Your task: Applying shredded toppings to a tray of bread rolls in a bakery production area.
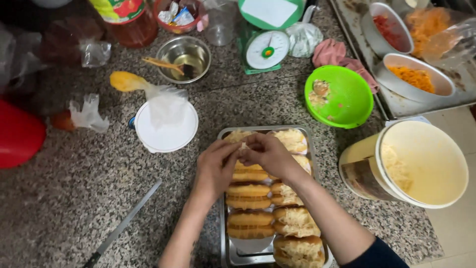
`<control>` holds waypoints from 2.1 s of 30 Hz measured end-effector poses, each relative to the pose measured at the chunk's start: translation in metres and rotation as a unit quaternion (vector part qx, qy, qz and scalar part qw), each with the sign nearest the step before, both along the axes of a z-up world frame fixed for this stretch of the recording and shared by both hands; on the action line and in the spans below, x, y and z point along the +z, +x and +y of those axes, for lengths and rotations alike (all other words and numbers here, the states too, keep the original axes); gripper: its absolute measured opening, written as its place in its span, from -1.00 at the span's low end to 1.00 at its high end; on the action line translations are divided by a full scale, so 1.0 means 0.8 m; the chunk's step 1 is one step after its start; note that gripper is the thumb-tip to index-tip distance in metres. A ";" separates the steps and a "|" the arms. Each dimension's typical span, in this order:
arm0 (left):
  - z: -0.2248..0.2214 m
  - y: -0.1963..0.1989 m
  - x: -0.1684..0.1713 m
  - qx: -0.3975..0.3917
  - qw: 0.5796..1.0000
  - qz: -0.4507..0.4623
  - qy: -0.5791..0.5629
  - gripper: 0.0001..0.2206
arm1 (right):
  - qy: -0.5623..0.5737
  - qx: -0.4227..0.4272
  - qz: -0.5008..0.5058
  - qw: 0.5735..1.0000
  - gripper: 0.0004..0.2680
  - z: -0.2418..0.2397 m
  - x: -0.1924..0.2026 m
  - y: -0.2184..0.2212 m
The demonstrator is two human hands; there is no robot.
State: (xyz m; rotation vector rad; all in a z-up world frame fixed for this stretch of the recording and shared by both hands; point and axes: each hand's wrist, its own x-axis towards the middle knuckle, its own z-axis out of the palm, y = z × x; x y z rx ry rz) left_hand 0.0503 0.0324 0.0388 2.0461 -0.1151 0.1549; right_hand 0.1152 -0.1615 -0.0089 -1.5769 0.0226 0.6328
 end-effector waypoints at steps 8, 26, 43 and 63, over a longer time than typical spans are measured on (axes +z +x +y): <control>0.002 -0.016 -0.023 -0.040 0.989 0.131 -0.047 -0.71 | -0.278 0.081 -0.083 0.953 -0.81 -0.015 0.006 -0.029; 0.007 -0.040 -0.062 -0.056 0.984 0.119 0.117 -0.76 | -0.389 0.170 -0.244 0.872 -0.80 -0.008 0.023 -0.057; 0.008 -0.042 -0.062 -0.067 0.969 0.019 0.238 -0.79 | -0.390 0.127 -0.217 0.886 -0.81 -0.034 -0.008 -0.061; -0.030 -0.034 -0.061 -0.124 0.955 -0.025 0.268 -0.81 | -0.462 0.127 -0.239 0.845 -0.88 -0.042 -0.006 -0.064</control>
